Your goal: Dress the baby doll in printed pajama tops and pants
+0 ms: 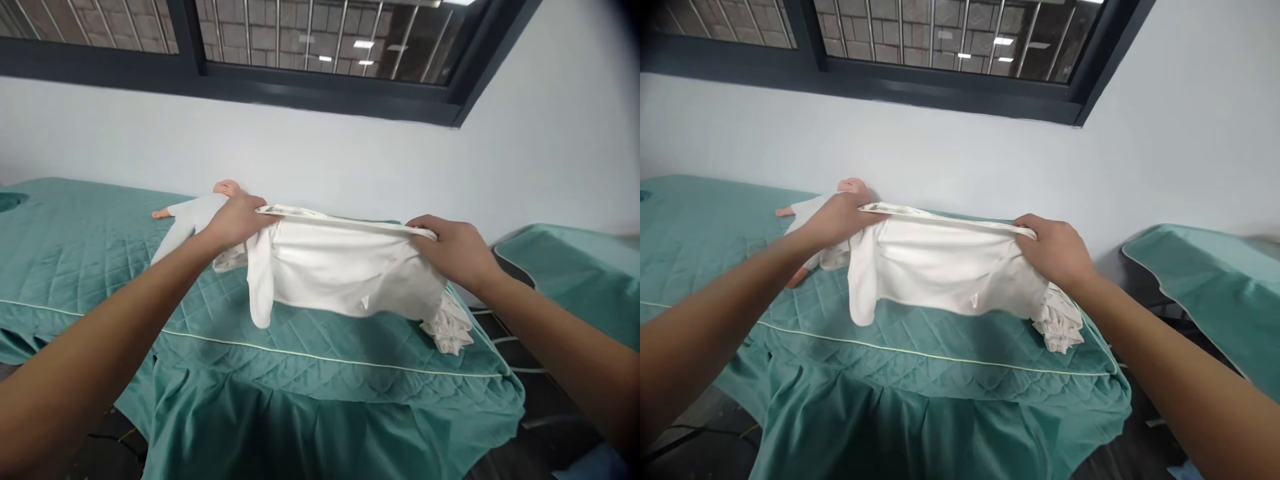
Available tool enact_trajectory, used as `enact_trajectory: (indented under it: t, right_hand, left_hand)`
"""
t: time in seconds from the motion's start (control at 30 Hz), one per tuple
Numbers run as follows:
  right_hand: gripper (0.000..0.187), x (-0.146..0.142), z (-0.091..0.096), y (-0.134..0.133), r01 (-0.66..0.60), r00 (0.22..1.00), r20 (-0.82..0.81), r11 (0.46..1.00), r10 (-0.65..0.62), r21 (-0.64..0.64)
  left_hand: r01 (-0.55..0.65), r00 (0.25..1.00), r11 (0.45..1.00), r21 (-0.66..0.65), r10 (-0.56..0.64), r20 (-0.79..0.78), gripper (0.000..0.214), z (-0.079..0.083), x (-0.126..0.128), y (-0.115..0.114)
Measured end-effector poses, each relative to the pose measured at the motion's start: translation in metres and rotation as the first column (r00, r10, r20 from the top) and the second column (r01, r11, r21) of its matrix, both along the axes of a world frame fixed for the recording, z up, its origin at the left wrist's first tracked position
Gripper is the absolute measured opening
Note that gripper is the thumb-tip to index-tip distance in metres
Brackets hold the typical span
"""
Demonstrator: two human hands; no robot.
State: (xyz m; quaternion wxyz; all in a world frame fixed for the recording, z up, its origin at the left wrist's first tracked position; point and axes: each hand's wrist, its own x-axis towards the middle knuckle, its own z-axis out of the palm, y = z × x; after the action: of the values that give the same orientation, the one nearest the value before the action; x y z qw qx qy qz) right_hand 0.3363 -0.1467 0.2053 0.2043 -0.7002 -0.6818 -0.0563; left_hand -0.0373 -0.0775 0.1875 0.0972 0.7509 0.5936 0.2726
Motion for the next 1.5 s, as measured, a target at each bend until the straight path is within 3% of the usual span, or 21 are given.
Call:
enact_trajectory:
  t: [0.07,0.17,0.27,0.37,0.4,0.47,0.6,0.73,0.93,1.2,1.33,1.5]
  right_hand:
    - [0.037,-0.001,-0.016,0.019,0.038,0.999,0.026,0.995,-0.036,-0.097]
    - [0.039,-0.012,-0.058,0.047,0.049,0.998,0.049,0.982,-0.040,-0.183]
    - [0.047,-0.041,-0.114,0.060,-0.022,0.997,0.068,0.995,0.028,-0.093]
    - [0.051,-0.083,-0.162,0.057,-0.244,0.969,-0.043,0.967,0.242,-0.078]
    - [0.051,-0.096,-0.173,0.055,-0.267,0.962,-0.087,0.956,0.258,-0.117]
    - [0.055,-0.116,-0.189,0.053,-0.197,0.978,-0.112,0.961,0.177,-0.196]
    - [0.065,-0.127,-0.197,0.060,0.058,0.997,-0.034,0.953,-0.072,-0.299]
    - [0.072,-0.117,-0.194,0.070,0.169,0.985,0.019,0.936,-0.171,-0.308]
    - [0.072,-0.106,-0.195,0.085,0.146,0.989,0.051,0.969,-0.138,-0.200]
    - [0.071,-0.084,-0.198,0.141,0.100,0.992,0.093,0.984,-0.087,-0.144]
    - [0.071,-0.077,-0.201,0.159,0.081,0.992,0.099,0.995,-0.075,-0.064]
    - [0.074,-0.075,-0.208,0.167,0.082,0.997,0.021,0.973,-0.079,-0.215]
  left_hand:
    - [-0.011,0.994,0.999,-0.048,0.005,-0.113,0.047,-0.017,-0.001,0.018]
    - [-0.097,0.968,0.994,-0.044,0.084,-0.238,0.047,-0.059,0.006,0.037]
    - [-0.128,0.944,0.991,0.040,0.134,-0.302,0.041,-0.105,0.028,0.033]
    - [0.100,0.985,0.995,0.000,-0.099,-0.141,0.031,-0.141,0.064,0.014]
    - [0.178,0.981,0.983,-0.053,-0.181,-0.064,0.031,-0.149,0.076,0.007]
    - [0.235,0.972,0.960,-0.155,-0.237,0.004,0.033,-0.160,0.095,-0.002]
    - [0.142,0.987,0.965,-0.222,-0.156,-0.047,0.038,-0.167,0.104,0.003]
    - [-0.003,0.995,0.972,-0.236,-0.020,-0.096,0.048,-0.164,0.096,0.023]
    - [-0.110,0.989,0.963,-0.247,0.082,-0.120,0.064,-0.159,0.102,0.047]
    - [-0.085,0.969,0.986,-0.144,0.049,-0.242,0.061,-0.175,0.106,0.106]
    - [-0.088,0.967,0.993,-0.073,0.067,-0.247,0.062,-0.180,0.106,0.122]
    - [-0.089,0.968,0.979,-0.185,0.041,-0.249,0.062,-0.182,0.105,0.126]
